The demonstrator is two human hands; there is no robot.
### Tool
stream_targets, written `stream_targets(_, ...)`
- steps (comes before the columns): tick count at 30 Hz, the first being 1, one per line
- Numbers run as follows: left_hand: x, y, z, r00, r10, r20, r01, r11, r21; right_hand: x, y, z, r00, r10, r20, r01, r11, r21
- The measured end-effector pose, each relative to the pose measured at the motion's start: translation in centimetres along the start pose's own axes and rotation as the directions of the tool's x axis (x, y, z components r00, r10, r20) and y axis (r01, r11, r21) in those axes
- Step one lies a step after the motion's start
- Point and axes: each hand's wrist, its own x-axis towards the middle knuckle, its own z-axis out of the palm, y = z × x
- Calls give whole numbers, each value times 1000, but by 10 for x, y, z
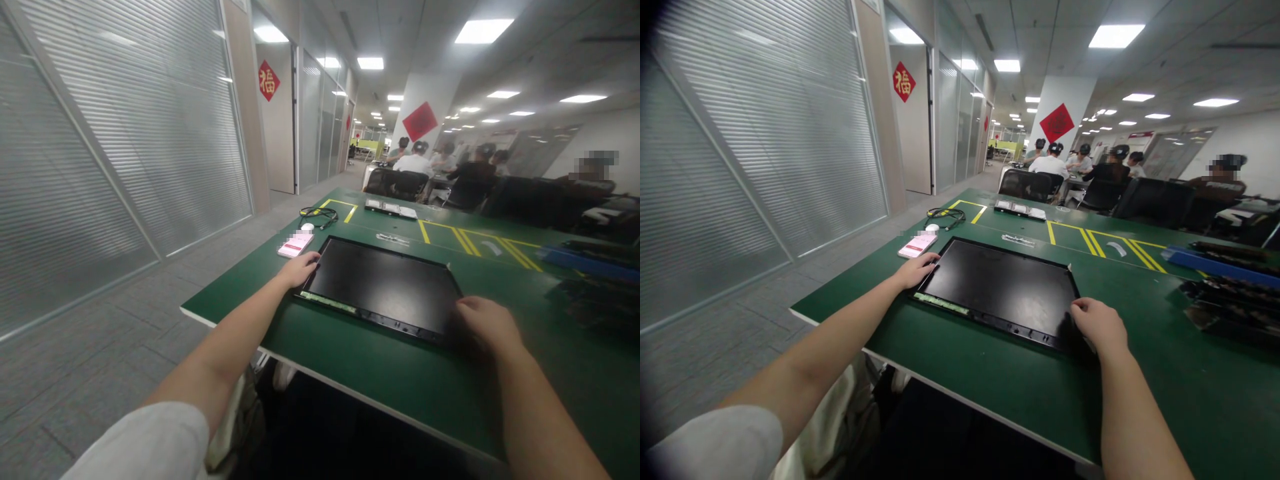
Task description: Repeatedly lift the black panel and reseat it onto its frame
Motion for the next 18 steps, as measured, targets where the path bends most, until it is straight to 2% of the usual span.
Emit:
stream_targets(5,-6,4,-1,1000,-22,14,22,1000,-4,-10,-8,-4,994,93,63,-94,996,11)
stream_targets(12,-16,6,-5,1000,5,30,-6,999,37,-8,9,5,984,170,56,-176,976,127)
stream_targets(14,-19,-3,-3,999,22,30,-24,998,50,-9,12,8,983,177,41,-181,970,164)
stream_targets(16,-25,-20,3,999,41,8,-42,998,48,-11,12,9,985,169,38,-173,966,190)
stream_targets(18,-33,-45,12,994,75,-83,-74,997,17,-16,12,11,997,57,52,-67,974,216)
